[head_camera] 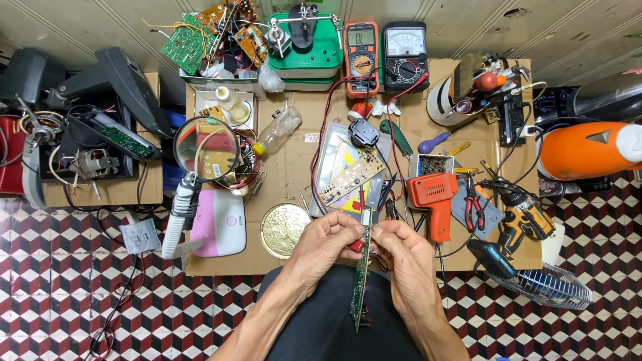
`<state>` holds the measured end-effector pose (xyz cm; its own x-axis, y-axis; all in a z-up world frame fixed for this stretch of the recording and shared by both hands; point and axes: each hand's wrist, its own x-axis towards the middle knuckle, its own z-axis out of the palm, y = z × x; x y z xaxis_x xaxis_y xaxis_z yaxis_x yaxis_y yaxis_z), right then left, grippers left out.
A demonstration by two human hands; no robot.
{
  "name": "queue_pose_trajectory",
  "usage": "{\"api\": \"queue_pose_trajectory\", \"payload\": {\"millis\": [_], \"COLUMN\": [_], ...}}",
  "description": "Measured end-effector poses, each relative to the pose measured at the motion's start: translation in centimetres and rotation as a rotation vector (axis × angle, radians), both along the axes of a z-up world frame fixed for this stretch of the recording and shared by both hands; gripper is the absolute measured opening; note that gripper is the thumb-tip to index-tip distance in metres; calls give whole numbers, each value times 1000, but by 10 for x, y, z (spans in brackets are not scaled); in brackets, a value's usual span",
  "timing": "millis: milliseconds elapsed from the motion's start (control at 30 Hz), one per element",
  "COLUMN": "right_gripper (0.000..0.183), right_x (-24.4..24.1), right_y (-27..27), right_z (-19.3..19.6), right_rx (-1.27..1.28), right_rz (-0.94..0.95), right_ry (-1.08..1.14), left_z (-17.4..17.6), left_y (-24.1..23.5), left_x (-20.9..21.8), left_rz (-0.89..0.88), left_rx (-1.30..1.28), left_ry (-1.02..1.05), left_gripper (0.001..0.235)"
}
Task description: The person uses a heat gun to apply heat to a green circuit board held in their hands. They repeatedly flip the board over to heat different sides and components while working at a cluttered electronics workbench.
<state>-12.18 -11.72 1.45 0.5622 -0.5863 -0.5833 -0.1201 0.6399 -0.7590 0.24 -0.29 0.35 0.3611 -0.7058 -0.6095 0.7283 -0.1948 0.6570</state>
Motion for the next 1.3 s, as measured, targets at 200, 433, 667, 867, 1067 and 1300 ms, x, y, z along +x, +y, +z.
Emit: {"api": "queue_pose_trajectory", "payload": {"millis": [200,433,667,867,1067,1300], "right_gripper": [8,9,11,14,14,28], "right_x": [-1,-4,0,-3,-14,-11], "right_y": [3,7,-5,-13,-21,-19], "right_z": [-6,-8,-7,-19,-44,-24], "right_rx": [-9,-26,78,242,329,333], "right_rz": [-51,-56,-18,25,0,-35], "right_ry": [29,-24,-40,-120,-182,-172], "left_z": [1,0,12,-4,-23,-22], "left_y": [-3,-3,3,12,10,7], "left_x": [-4,-8,0,4,1,-3], "left_rz": [11,16,38,182,5,53], "left_rx": [15,40,-15,-27,-5,-54], "left_ry": [-43,-70,-85,165,165,239], "left_gripper": [11,11,23,37,36,27]}}
